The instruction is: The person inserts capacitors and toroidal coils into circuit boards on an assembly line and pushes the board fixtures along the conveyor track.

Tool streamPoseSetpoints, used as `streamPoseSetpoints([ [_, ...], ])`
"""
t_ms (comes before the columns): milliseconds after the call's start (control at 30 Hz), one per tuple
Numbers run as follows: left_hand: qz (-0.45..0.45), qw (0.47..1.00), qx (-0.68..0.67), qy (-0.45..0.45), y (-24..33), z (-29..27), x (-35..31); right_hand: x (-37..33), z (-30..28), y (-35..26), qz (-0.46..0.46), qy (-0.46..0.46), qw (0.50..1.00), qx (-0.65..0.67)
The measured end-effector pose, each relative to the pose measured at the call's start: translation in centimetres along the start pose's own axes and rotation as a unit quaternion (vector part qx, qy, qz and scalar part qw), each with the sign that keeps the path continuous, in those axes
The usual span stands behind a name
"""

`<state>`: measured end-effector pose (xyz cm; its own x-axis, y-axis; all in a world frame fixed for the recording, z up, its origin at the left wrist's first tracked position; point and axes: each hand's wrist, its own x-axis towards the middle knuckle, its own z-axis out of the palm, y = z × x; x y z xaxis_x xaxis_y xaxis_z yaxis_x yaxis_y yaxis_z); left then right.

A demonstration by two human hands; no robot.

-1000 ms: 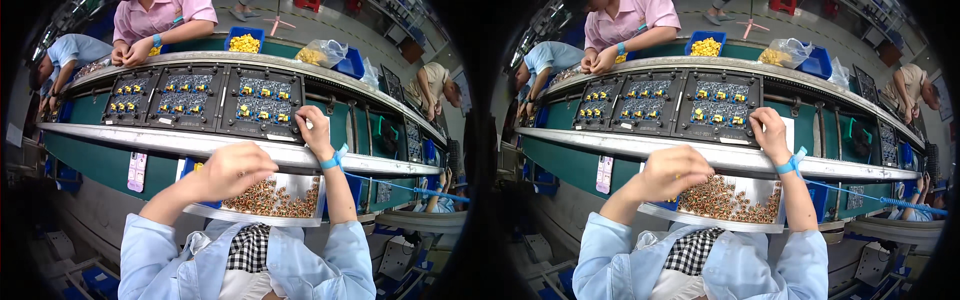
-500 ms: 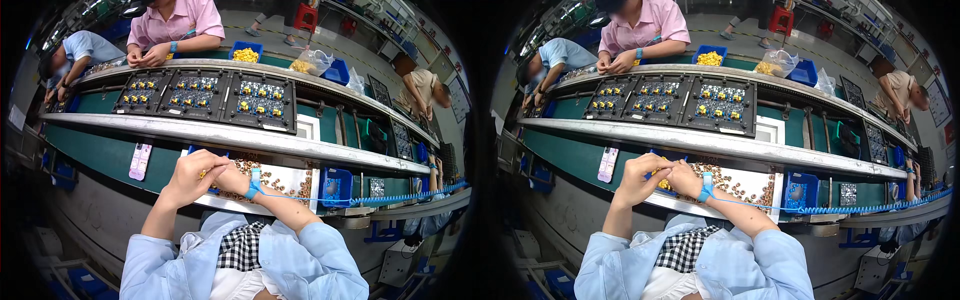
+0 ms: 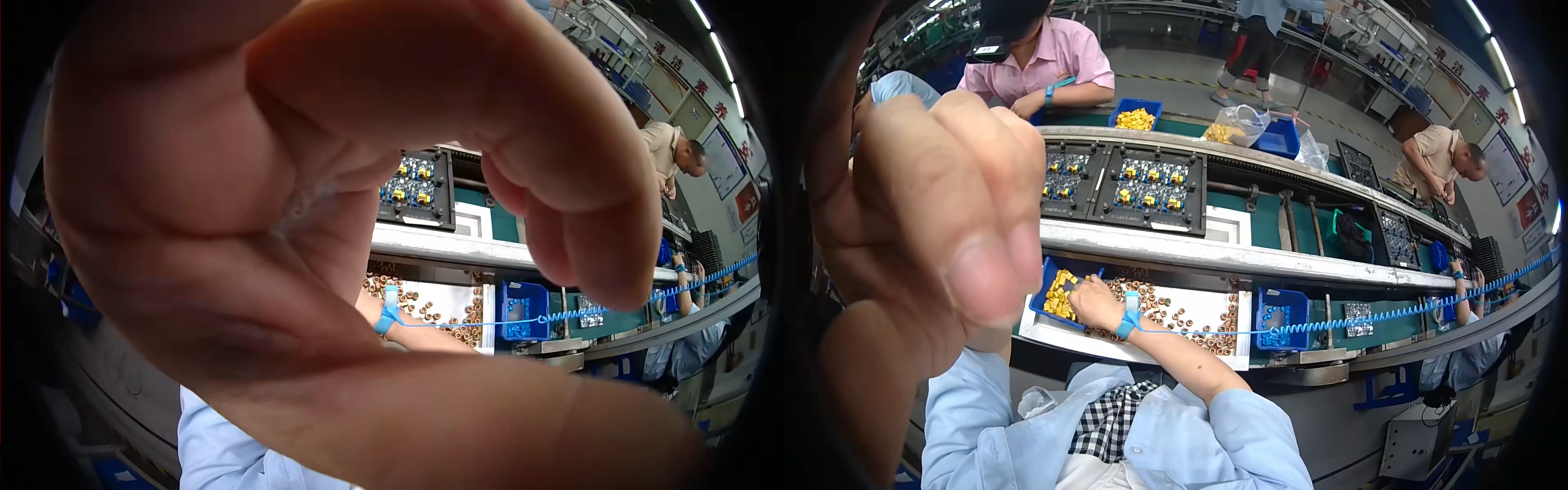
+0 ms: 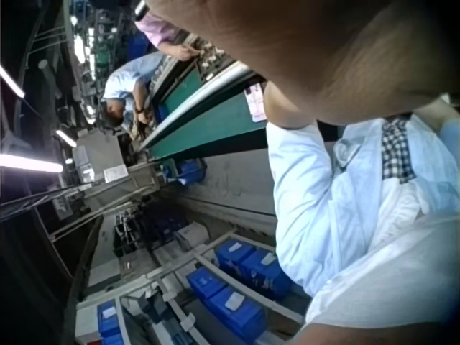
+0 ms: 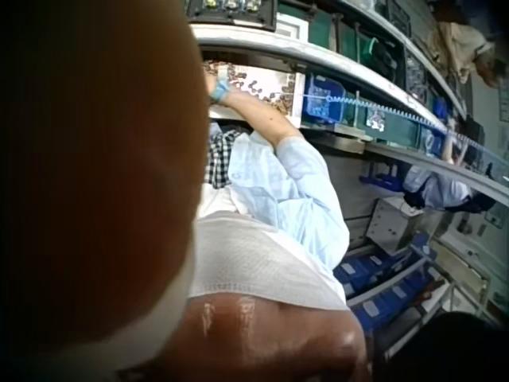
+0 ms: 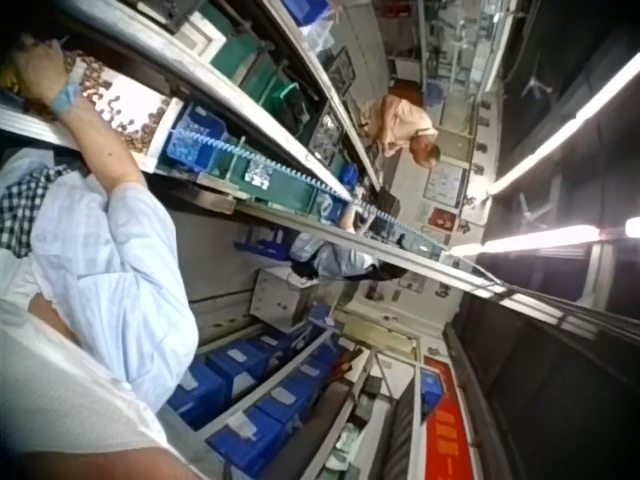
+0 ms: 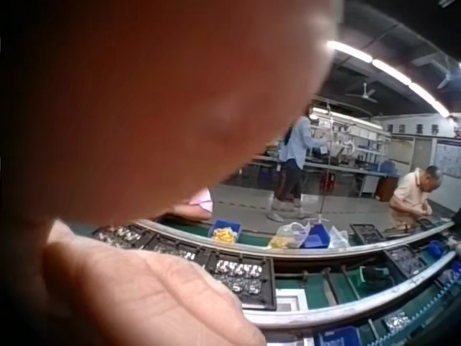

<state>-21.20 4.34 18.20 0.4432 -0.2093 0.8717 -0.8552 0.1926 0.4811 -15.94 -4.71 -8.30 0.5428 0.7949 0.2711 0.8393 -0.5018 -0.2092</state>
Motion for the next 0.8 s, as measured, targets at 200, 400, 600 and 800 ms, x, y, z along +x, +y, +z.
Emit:
streamPoseSetpoints([
  [200, -0.009, 1.000, 0.002, -0.001, -0.3, 5.6, -1.2, 1.4, -0.2, -3.2, 0.064, -0.100, 0.925, -0.361],
  [400, -0.046, 0.999, 0.020, 0.016, -1.2, 6.5, -0.8, 3.2, 1.1, -4.5, 0.101, -0.169, 0.925, -0.326],
  [600, -0.158, 0.987, 0.025, 0.034, -0.6, 2.0, -0.8, 5.7, -1.4, -4.2, 0.131, -0.347, 0.914, -0.162],
  [800, -0.216, 0.975, 0.039, 0.041, -2.3, 0.9, -1.8, 2.1, 0.5, -0.1, 0.010, -0.010, 0.999, 0.050],
])
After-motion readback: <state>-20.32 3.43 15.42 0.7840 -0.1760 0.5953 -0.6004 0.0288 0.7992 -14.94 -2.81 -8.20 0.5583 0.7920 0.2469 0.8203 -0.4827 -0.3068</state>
